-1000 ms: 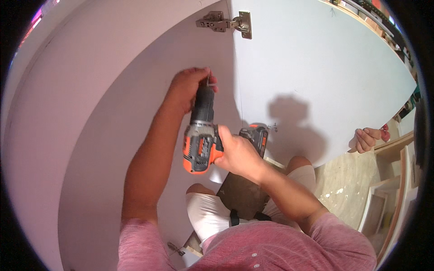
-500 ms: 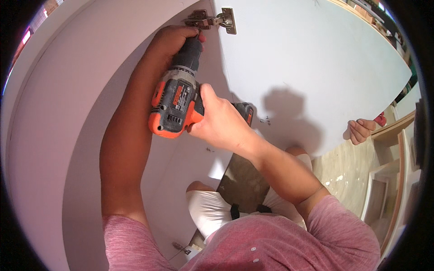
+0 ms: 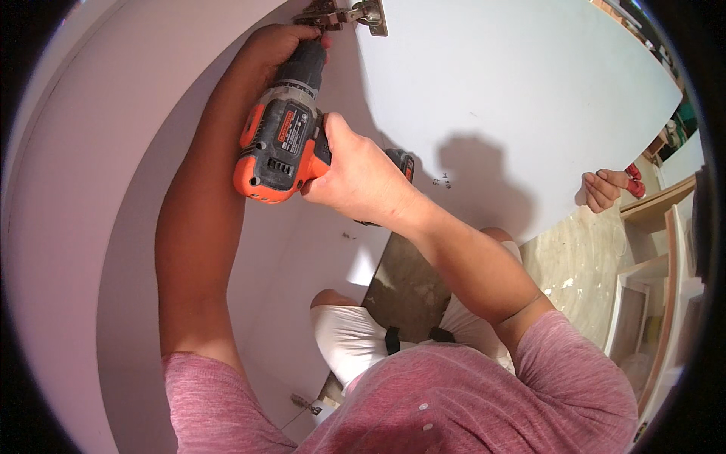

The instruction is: The person installs hinges on a white cabinet door using a cordless drill. They position the door, align the hinges, and drive screws into the cabinet frame while another person holds the door steady.

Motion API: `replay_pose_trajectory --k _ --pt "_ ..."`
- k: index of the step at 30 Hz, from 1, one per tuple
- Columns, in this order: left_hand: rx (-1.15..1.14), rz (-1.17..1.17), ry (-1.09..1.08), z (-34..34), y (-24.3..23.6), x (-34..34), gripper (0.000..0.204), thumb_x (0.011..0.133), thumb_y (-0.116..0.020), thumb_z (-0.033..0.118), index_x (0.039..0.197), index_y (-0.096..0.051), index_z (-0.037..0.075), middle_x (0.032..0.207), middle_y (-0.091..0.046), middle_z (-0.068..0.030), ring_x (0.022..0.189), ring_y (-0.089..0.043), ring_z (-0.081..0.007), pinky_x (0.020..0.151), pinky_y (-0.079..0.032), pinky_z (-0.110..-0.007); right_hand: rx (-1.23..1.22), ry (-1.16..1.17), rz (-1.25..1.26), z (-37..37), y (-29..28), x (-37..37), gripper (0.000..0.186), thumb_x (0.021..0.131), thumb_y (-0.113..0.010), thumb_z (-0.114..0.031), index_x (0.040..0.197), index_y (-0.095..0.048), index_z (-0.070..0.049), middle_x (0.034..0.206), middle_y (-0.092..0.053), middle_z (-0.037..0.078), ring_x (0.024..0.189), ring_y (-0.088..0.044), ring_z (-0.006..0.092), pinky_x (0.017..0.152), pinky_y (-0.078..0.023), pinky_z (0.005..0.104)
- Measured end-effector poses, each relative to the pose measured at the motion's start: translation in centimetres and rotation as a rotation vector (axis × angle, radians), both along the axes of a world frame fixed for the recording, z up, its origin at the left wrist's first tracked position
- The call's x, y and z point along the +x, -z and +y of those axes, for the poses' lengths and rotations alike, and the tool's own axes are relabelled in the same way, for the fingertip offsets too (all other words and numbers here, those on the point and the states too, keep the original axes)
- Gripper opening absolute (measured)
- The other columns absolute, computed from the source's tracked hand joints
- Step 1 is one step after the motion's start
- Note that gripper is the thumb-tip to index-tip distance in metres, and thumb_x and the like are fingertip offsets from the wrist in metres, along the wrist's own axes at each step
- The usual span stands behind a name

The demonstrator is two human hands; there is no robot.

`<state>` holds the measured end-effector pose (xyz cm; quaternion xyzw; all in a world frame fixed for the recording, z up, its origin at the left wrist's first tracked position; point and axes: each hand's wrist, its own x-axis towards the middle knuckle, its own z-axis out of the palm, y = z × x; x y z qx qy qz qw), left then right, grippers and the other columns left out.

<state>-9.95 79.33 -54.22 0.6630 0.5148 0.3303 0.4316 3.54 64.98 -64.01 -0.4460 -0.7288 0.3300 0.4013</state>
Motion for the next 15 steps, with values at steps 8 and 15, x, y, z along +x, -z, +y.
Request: replay_pose_trajectory --k 8,15 --pt "0.038 0.016 0.036 -0.07 0.34 -0.28 0.027 0.096 -0.058 0.029 0.102 -0.069 0.005 0.086 -0.072 -0.0099 0.066 -0.067 -0.0131 0.055 -0.056 -0.026 0.035 -0.019 0.014 -0.15 0.44 -0.23 0.053 0.077 -0.069 -0.013 0.115 -0.042 0.012 0.086 -0.065 0.034 0.088 -0.068 0.0461 0.080 -0.055 0.0469" --pt "0.012 0.007 0.052 0.17 0.36 -0.39 0.027 0.096 -0.057 0.029 0.103 -0.069 0.005 0.086 -0.072 -0.0096 0.067 -0.067 -0.0129 0.054 -0.056 -0.025 0.068 -0.024 0.055 -0.08 0.71 -0.46 0.053 0.077 -0.069 -0.013 0.115 -0.042 0.013 0.086 -0.065 0.035 0.089 -0.068 0.0463 0.081 -0.054 0.0471"
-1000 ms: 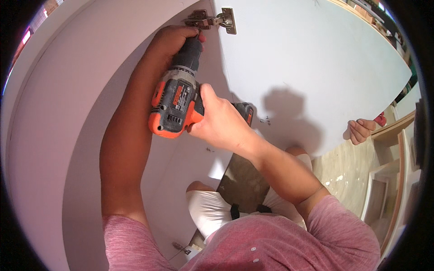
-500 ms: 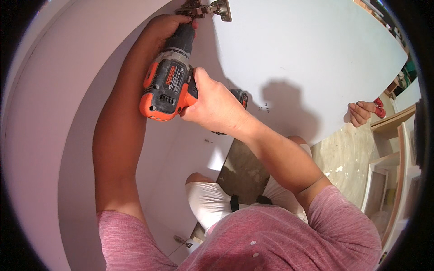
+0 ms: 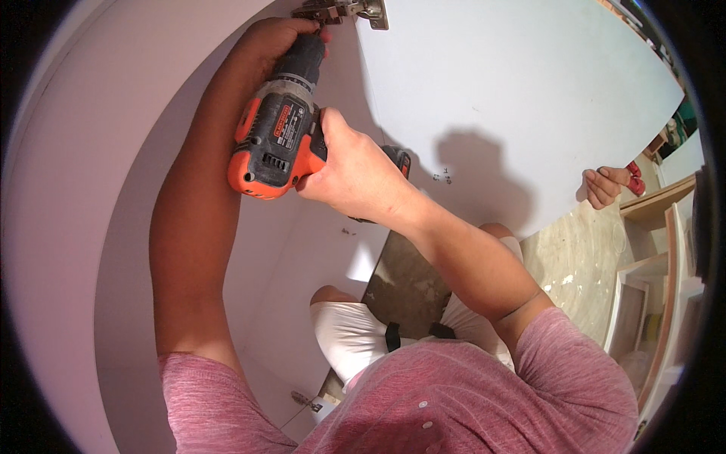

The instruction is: The person installs hinges on a white cabinet door using a cordless drill. They position the door, align the hinges, and drive screws into the cabinet frame while another person holds the door steady.

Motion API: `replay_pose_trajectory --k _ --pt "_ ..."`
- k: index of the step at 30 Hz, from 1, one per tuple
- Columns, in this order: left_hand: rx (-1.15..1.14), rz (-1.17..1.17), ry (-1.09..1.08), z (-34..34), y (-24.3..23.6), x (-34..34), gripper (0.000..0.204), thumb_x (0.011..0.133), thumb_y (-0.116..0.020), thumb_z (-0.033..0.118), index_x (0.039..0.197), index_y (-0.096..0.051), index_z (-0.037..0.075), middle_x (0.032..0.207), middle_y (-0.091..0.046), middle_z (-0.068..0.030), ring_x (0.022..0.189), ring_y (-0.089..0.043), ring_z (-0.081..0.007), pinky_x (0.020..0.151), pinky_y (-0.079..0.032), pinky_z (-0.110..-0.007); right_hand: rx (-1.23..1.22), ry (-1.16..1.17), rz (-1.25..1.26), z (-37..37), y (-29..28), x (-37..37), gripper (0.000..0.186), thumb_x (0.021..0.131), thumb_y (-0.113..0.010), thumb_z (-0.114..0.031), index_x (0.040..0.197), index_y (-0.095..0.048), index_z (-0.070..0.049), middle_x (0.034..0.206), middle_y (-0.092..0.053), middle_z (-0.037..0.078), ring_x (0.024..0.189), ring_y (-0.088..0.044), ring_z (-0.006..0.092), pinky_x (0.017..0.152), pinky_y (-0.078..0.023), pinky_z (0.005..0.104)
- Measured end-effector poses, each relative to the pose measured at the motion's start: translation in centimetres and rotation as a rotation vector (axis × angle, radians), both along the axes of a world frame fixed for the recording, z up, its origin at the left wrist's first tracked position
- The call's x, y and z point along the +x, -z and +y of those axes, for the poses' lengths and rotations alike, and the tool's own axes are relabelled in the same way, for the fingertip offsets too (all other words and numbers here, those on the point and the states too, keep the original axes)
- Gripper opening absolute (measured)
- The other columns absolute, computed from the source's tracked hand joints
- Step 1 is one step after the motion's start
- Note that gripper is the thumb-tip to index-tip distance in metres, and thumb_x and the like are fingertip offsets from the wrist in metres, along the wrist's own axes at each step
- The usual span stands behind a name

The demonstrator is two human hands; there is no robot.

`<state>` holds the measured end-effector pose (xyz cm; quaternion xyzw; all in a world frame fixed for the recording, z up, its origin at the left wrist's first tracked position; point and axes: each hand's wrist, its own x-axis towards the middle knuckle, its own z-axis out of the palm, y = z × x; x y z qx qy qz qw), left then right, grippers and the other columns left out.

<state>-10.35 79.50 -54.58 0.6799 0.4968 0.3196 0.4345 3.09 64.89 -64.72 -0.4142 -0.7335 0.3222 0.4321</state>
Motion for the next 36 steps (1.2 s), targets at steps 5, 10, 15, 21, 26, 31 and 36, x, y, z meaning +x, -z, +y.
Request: replay_pose_trajectory --k 5,10,15,21,26,31,36 --pt "0.060 0.032 -0.059 1.0 0.6 -0.5 0.028 0.096 -0.057 0.030 0.105 -0.068 0.005 0.085 -0.071 -0.0084 0.069 -0.068 -0.0126 0.054 -0.056 -0.025 -0.011 0.005 -0.020 -0.1 -0.1 0.0 0.053 0.076 -0.069 -0.013 0.115 -0.043 0.012 0.087 -0.065 0.035 0.090 -0.068 0.0461 0.081 -0.054 0.0467" --pt "0.065 0.078 -0.014 2.3 0.6 -1.6 0.029 0.095 -0.058 0.031 0.107 -0.068 0.007 0.087 -0.071 -0.0082 0.071 -0.068 -0.0117 0.056 -0.056 -0.025 -0.038 -0.027 0.060 -0.2 -0.2 -0.4 0.052 0.075 -0.069 -0.013 0.112 -0.043 0.012 0.089 -0.065 0.035 0.091 -0.067 0.0463 0.082 -0.055 0.0462" --pt "0.073 0.082 -0.009 2.4 0.6 -1.7 0.029 0.095 -0.060 0.032 0.107 -0.068 0.007 0.088 -0.071 -0.0083 0.072 -0.068 -0.0115 0.055 -0.056 -0.024 -0.017 0.000 0.070 -0.2 0.0 -0.9 0.053 0.076 -0.070 -0.013 0.113 -0.043 0.012 0.090 -0.065 0.036 0.093 -0.067 0.0465 0.084 -0.055 0.0458" --pt "0.059 0.024 -0.027 2.3 0.6 -1.3 0.028 0.094 -0.061 0.032 0.105 -0.068 0.007 0.088 -0.072 -0.0092 0.073 -0.069 -0.0124 0.055 -0.056 -0.024 -0.024 -0.015 0.092 -0.2 0.0 -0.8 0.056 0.076 -0.070 -0.013 0.117 -0.042 0.013 0.089 -0.065 0.035 0.093 -0.067 0.0466 0.085 -0.055 0.0455" --pt "0.064 0.070 -0.023 2.5 0.4 -1.6 0.028 0.094 -0.061 0.031 0.105 -0.068 0.006 0.088 -0.071 -0.0095 0.075 -0.070 -0.0137 0.055 -0.057 -0.024 -0.038 -0.029 0.089 -0.2 -0.2 -0.8 0.056 0.077 -0.069 -0.012 0.119 -0.041 0.014 0.089 -0.065 0.035 0.092 -0.068 0.0455 0.084 -0.055 0.0449" --pt "0.009 0.032 -0.002 3.2 0.4 -1.7 0.028 0.095 -0.061 0.030 0.106 -0.067 0.006 0.089 -0.071 -0.0088 0.076 -0.070 -0.0135 0.057 -0.058 -0.024 -0.009 -0.026 0.083 0.2 -0.1 -0.8 0.055 0.077 -0.068 -0.011 0.118 -0.041 0.014 0.089 -0.065 0.034 0.091 -0.069 0.0445 0.084 -0.056 0.0445" --pt "0.005 0.053 0.032 4.5 0.5 -2.0 0.028 0.095 -0.061 0.031 0.106 -0.067 0.005 0.091 -0.071 -0.0080 0.078 -0.070 -0.0134 0.059 -0.058 -0.024 0.009 -0.021 0.146 0.8 0.0 -1.2 0.054 0.076 -0.070 -0.013 0.115 -0.042 0.013 0.090 -0.065 0.034 0.093 -0.068 0.0442 0.085 -0.055 0.0438"
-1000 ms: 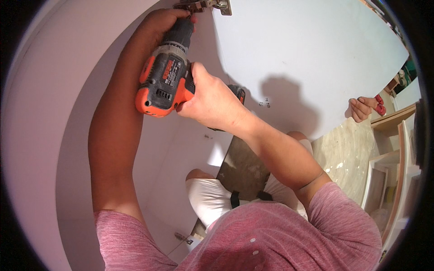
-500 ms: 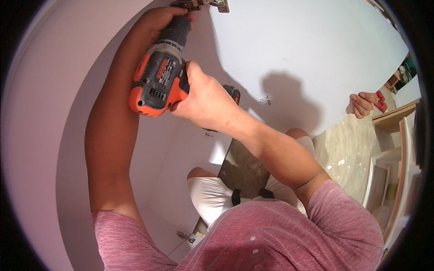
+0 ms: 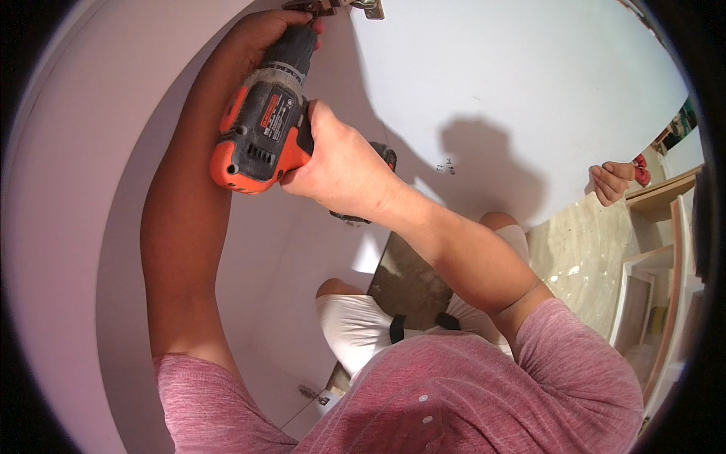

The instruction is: The person installs hinges on a white cabinet door using a cordless drill. They position the door, align the hinges, and drive screws into the cabinet frame while another person holds the door steady.

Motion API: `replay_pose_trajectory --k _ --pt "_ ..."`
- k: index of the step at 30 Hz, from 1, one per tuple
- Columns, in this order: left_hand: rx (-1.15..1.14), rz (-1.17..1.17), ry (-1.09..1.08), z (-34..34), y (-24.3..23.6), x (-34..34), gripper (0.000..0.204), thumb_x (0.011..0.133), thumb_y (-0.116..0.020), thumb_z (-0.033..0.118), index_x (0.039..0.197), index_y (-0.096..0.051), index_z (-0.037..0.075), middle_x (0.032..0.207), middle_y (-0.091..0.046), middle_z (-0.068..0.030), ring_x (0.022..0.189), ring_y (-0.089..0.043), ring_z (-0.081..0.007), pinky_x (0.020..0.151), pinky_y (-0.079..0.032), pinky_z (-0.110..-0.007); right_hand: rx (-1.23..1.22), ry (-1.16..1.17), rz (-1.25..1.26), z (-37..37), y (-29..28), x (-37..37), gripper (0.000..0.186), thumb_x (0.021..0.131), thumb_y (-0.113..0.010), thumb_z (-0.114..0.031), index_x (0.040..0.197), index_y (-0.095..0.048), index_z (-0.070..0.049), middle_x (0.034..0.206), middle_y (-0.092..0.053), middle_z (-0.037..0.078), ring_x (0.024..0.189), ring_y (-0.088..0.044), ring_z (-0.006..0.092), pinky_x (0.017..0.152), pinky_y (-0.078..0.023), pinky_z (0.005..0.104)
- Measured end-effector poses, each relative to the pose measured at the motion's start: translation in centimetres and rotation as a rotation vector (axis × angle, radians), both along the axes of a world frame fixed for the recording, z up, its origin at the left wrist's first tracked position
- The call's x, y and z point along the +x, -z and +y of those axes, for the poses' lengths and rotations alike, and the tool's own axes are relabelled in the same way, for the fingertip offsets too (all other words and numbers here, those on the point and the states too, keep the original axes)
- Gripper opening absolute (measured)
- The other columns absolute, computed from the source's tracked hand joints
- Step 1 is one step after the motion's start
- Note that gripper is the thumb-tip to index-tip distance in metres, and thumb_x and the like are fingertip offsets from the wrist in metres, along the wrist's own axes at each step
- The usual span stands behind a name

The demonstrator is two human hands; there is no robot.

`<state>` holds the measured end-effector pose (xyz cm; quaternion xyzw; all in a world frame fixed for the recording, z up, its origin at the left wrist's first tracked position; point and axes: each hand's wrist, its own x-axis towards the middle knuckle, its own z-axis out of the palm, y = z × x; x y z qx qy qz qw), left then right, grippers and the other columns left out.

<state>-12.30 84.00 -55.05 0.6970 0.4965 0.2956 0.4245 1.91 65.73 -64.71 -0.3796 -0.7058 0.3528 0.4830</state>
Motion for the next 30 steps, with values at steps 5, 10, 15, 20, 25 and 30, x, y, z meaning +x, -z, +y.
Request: replay_pose_trajectory --k 5,10,15,20,25,30 --pt "-0.091 -0.070 0.041 -0.1 -0.5 0.3 0.030 0.096 -0.060 0.032 0.106 -0.066 0.005 0.090 -0.071 -0.0089 0.076 -0.070 -0.0150 0.063 -0.059 -0.028 -0.103 -0.015 0.049 0.7 -0.5 0.2 0.062 0.071 -0.077 -0.014 0.120 -0.046 0.008 0.105 -0.066 0.024 0.103 -0.067 0.0354 0.090 -0.051 0.0377" --pt "-0.040 -0.103 -0.058 -5.3 -1.5 1.9 0.039 0.094 -0.061 0.039 0.112 -0.064 0.004 0.093 -0.071 -0.0099 0.077 -0.070 -0.0178 0.070 -0.059 -0.032 -0.163 0.020 0.019 0.6 -0.9 -0.1 0.063 0.071 -0.077 -0.014 0.121 -0.046 0.007 0.105 -0.066 0.024 0.102 -0.067 0.0356 0.090 -0.051 0.0380" --pt "0.102 -0.235 -0.134 -13.4 -1.9 -0.4 0.050 0.096 -0.056 0.038 0.128 -0.058 0.001 0.113 -0.066 -0.0178 0.098 -0.067 -0.0206 0.082 -0.057 -0.038 -0.173 -0.016 0.080 0.5 -1.0 -0.4 0.063 0.071 -0.077 -0.013 0.121 -0.045 0.008 0.104 -0.066 0.025 0.102 -0.067 0.0371 0.089 -0.052 0.0389" --pt "0.388 -0.216 -0.010 -19.1 0.6 -1.9 0.072 0.090 -0.062 0.046 0.142 -0.045 -0.001 0.127 -0.058 -0.0171 0.113 -0.060 -0.0242 0.097 -0.049 -0.038 -0.156 -0.045 0.145 0.8 -1.0 -0.7 0.062 0.071 -0.077 -0.010 0.121 -0.044 0.008 0.102 -0.067 0.026 0.100 -0.068 0.0375 0.086 -0.053 0.0389" --pt "0.547 -0.001 -0.236 -20.4 1.4 -1.6 0.068 0.083 -0.069 0.021 0.142 -0.045 -0.003 0.127 -0.060 -0.0163 0.111 -0.060 -0.0226 0.099 -0.047 -0.034 -0.152 -0.076 0.273 1.0 -0.8 -1.7 0.060 0.070 -0.077 -0.006 0.116 -0.043 0.009 0.095 -0.067 0.027 0.093 -0.070 0.0384 0.080 -0.056 0.0393" --pt "0.665 0.082 -0.241 -19.5 0.1 -1.8 0.062 0.082 -0.064 0.016 0.139 -0.051 -0.003 0.122 -0.064 -0.0160 0.110 -0.062 -0.0219 0.098 -0.049 -0.033 -0.098 -0.041 0.318 1.6 -1.1 -3.2 0.058 0.071 -0.078 -0.006 0.113 -0.040 0.009 0.091 -0.067 0.027 0.088 -0.071 0.0394 0.075 -0.057 0.0399"
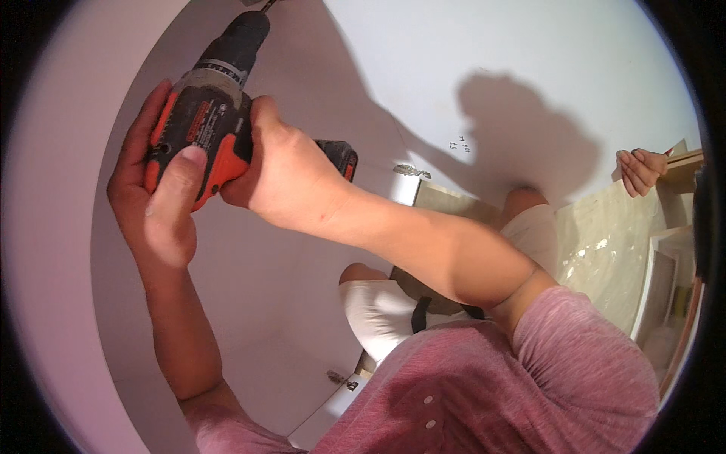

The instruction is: The person installs hinges on a white cabinet door using a cordless drill. They position the door, align the hinges, and drive screws into the cabinet frame while another person holds the door steady.

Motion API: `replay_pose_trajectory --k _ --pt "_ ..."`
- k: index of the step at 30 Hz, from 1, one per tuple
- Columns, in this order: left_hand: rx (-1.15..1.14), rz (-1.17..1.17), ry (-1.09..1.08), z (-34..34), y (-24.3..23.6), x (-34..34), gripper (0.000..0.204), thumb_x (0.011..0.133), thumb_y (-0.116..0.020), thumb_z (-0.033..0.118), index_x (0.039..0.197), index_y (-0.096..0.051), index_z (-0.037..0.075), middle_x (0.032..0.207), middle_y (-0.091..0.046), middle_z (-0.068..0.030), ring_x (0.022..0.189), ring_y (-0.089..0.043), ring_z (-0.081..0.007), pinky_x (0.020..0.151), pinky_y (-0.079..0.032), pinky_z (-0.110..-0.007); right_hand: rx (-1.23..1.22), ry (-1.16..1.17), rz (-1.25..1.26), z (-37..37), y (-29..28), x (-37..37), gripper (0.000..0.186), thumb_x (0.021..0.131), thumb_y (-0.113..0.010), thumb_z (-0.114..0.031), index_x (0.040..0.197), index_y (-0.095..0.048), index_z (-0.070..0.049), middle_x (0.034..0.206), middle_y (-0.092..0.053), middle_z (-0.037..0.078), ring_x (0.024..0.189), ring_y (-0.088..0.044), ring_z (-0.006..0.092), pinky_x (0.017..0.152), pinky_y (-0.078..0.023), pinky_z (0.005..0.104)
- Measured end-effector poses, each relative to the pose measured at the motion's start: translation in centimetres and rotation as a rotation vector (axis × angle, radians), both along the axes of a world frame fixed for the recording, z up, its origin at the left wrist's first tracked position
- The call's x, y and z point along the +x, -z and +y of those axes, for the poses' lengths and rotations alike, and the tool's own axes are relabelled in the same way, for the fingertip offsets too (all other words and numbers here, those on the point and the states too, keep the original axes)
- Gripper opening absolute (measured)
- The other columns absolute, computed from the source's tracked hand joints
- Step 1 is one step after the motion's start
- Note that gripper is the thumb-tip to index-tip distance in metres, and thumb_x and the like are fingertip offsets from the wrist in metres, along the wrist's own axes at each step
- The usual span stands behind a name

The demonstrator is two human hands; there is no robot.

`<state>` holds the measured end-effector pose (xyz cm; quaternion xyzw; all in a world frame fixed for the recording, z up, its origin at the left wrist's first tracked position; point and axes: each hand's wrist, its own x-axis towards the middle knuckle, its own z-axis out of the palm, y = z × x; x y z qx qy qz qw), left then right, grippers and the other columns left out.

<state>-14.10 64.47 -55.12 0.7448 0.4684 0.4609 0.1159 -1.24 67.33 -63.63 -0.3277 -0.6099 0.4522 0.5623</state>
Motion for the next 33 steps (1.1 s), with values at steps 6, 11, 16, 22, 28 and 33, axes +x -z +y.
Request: replay_pose_trajectory --k 6,11,16,22,28,33 --pt "0.039 0.115 -0.007 1.1 -0.9 -1.2 0.064 0.077 -0.059 0.006 0.140 -0.052 0.000 0.125 -0.063 -0.0156 0.113 -0.062 -0.0218 0.101 -0.048 -0.034 -0.027 -0.010 0.033 0.4 -0.6 -1.1 0.057 0.071 -0.080 -0.008 0.108 -0.039 0.008 0.085 -0.066 0.028 0.084 -0.070 0.0408 0.072 -0.058 0.0405" --pt "0.007 0.125 -0.048 1.3 -1.6 -1.8 0.069 0.072 -0.054 -0.002 0.141 -0.052 0.003 0.130 -0.060 -0.0156 0.117 -0.061 -0.0212 0.102 -0.048 -0.034 -0.057 -0.016 0.062 0.7 -0.9 -1.8 0.054 0.072 -0.080 -0.009 0.105 -0.040 0.007 0.082 -0.066 0.028 0.083 -0.070 0.0416 0.070 -0.057 0.0411" --pt "0.004 0.186 -0.039 1.4 -2.2 -2.1 0.073 0.069 -0.051 -0.003 0.141 -0.052 0.002 0.132 -0.059 -0.0166 0.119 -0.060 -0.0221 0.102 -0.049 -0.034 -0.041 -0.003 0.105 0.8 -0.7 -2.5 0.053 0.073 -0.080 -0.010 0.104 -0.041 0.007 0.081 -0.065 0.028 0.079 -0.070 0.0413 0.066 -0.057 0.0417" --pt "0.032 0.247 -0.083 1.6 -2.4 -2.2 0.074 0.067 -0.053 0.002 0.141 -0.051 0.001 0.136 -0.056 -0.0185 0.120 -0.059 -0.0241 0.102 -0.049 -0.035 -0.023 -0.006 0.120 1.2 -0.5 -2.8 0.053 0.072 -0.079 -0.008 0.104 -0.039 0.007 0.077 -0.064 0.025 0.075 -0.069 0.0404 0.061 -0.056 0.0421" --pt "0.062 0.322 -0.068 1.6 -2.4 -2.7 0.077 0.065 -0.052 0.002 0.142 -0.049 0.000 0.138 -0.054 -0.0191 0.121 -0.059 -0.0267 0.102 -0.051 -0.038 -0.035 -0.049 0.134 1.3 -0.4 -3.1 0.053 0.073 -0.079 -0.007 0.104 -0.038 0.006 0.077 -0.064 0.025 0.075 -0.069 0.0408 0.061 -0.056 0.0420" --pt "0.043 0.271 -0.036 1.4 -2.1 -3.4 0.078 0.065 -0.052 0.002 0.143 -0.047 0.000 0.138 -0.054 -0.0190 0.121 -0.059 -0.0267 0.103 -0.051 -0.038 -0.039 -0.068 0.144 1.2 -0.5 -3.2 0.052 0.074 -0.078 -0.007 0.104 -0.038 0.006 0.078 -0.065 0.024 0.077 -0.069 0.0401 0.063 -0.056 0.0416"
